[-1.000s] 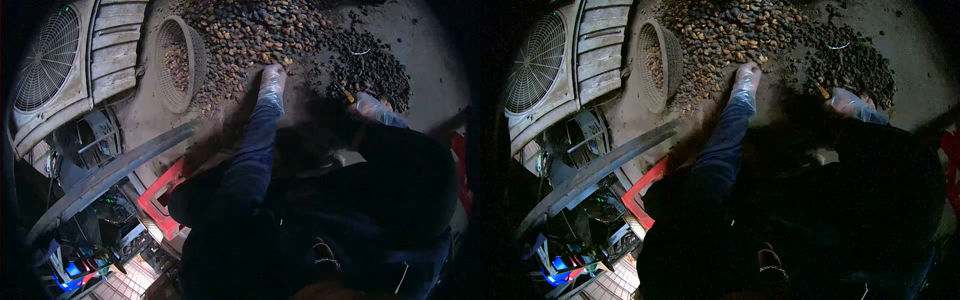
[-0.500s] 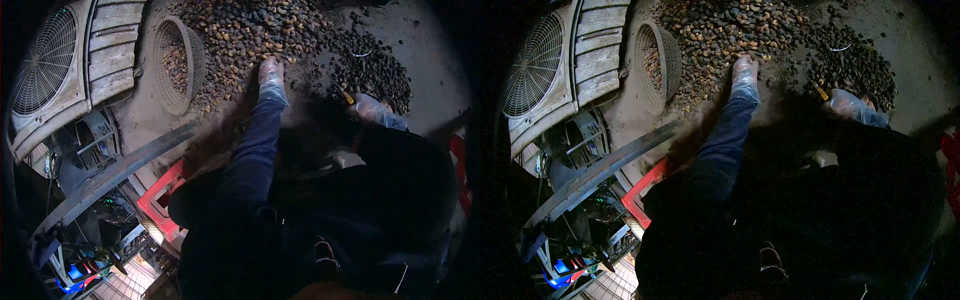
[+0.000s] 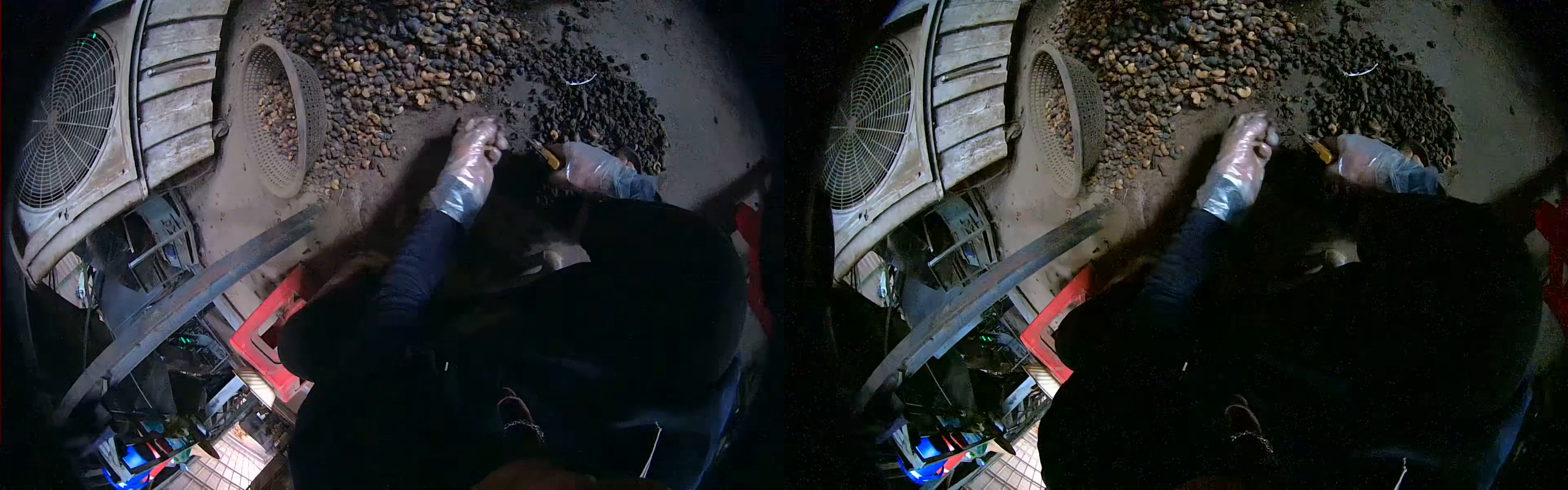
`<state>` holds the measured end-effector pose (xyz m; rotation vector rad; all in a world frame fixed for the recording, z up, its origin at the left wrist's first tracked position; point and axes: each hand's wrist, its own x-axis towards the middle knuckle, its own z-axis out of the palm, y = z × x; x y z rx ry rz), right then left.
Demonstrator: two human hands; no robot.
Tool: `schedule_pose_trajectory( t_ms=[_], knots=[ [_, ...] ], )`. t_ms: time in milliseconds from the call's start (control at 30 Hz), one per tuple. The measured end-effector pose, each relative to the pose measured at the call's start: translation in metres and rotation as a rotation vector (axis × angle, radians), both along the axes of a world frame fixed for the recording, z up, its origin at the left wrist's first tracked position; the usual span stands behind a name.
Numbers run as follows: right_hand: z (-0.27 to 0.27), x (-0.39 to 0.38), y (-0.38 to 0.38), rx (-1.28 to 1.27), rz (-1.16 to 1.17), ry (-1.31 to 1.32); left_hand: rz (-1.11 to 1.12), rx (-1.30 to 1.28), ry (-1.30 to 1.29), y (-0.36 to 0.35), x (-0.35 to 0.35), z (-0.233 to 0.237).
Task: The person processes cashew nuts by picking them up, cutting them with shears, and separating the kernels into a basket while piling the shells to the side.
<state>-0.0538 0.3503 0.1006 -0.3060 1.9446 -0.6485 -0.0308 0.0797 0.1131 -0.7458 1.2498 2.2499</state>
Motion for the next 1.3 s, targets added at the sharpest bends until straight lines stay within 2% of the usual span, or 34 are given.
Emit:
schedule_pose_trajectory(
  t_ms=[67,167,300,400,567,633,700,733,800,833,867,933,967,1000,1033,1100,1167,1233,1300],
  knots=[
    [-0.011,0.003,0.001,-0.129,-0.001,0.047,-0.021,-0.019,-0.005,0.013,0.005,-0.004],
    [-0.03,0.006,0.008,-0.098,0.028,0.039,0.048,0.018,-0.026,0.022,0.006,-0.004],
    [-0.042,0.011,0.014,-0.06,0.066,0.028,-0.098,-0.101,-0.04,0.021,0.004,-0.017],
    [-0.031,0.018,0.018,-0.174,-0.023,0.099,-0.147,-0.133,-0.019,0.023,0.007,-0.023],
    [-0.035,0.02,0.016,-0.129,-0.085,0.062,-0.152,-0.164,0.019,0.013,0.013,-0.012],
    [-0.036,0.021,0.017,-0.101,-0.107,0.05,-0.119,-0.042,0.009,-0.012,0.01,-0.012],
    [-0.037,0.023,0.018,-0.08,-0.147,0.032,0.12,0.023,-0.023,-0.037,0.009,0.004],
    [-0.036,0.024,0.017,-0.062,-0.174,0.019,0.191,0.081,-0.057,-0.059,0.008,-0.007],
    [-0.032,0.026,0.016,-0.025,-0.219,0.008,0.165,-0.241,-0.079,-0.08,-0.008,-0.052],
    [-0.023,0.026,0.013,-0.002,-0.217,0.034,0.062,-0.619,-0.063,-0.08,-0.024,-0.083],
    [-0.009,0.024,0.01,0.034,-0.197,0.087,-0.028,-0.426,-0.048,-0.104,-0.032,-0.135],
    [-0.018,0.015,0.011,0.034,-0.148,0.048,-0.124,-0.225,-0.024,-0.105,-0.036,-0.162],
    [-0.022,0.014,0.013,0.032,-0.099,-0.002,-0.312,-0.833,0.236,-0.095,-0.031,-0.173],
    [-0.011,0.012,0.013,0.038,-0.105,0.0,-0.492,-1.44,0.51,-0.08,-0.029,-0.162],
    [0.002,0.011,0.012,0.026,-0.106,0.019,-0.495,-1.434,0.515,-0.068,-0.029,-0.151],
    [0.005,0.012,0.012,0.013,-0.106,0.032,-0.16,-0.645,0.094,-0.044,-0.026,-0.116],
    [-0.01,0.015,0.011,0.05,0.009,0.283,-0.124,-0.568,0.058,-0.02,-0.016,-0.071],
    [-0.009,0.013,0.011,0.04,0.007,0.264,-0.191,-0.46,0.068,-0.005,-0.011,-0.036],
    [0.0,0.01,0.009,0.034,0.001,0.249,-0.22,-0.46,0.104,0.002,-0.004,-0.046]
  ],
)
